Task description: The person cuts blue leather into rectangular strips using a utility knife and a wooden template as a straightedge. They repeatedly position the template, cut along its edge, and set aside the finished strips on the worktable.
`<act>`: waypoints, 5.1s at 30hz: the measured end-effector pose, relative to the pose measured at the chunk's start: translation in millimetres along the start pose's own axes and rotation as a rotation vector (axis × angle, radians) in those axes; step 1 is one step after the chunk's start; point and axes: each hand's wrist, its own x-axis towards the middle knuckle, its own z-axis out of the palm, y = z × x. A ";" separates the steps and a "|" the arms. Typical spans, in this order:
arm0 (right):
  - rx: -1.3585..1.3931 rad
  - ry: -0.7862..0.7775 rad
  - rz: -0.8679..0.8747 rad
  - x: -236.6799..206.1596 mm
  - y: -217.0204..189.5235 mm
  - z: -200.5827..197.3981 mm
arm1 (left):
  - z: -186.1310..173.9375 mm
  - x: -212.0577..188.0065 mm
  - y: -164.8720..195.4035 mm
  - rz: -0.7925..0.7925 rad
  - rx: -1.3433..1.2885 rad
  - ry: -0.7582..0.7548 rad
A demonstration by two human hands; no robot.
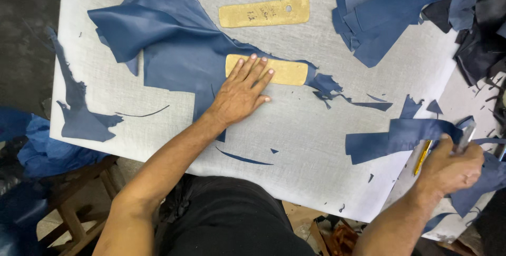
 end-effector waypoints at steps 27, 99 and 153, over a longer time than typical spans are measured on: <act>0.330 -0.321 -1.277 -72.3 -354.0 40.4 | -2.2 -20.2 13.7 -0.123 0.039 -0.039; 0.652 -0.454 0.092 -144.5 -242.2 -15.2 | -60.5 82.0 31.2 0.320 -0.210 -0.029; 0.380 -1.226 -0.126 -226.5 -288.9 -115.5 | -138.0 -162.6 -192.7 -0.683 -0.522 0.113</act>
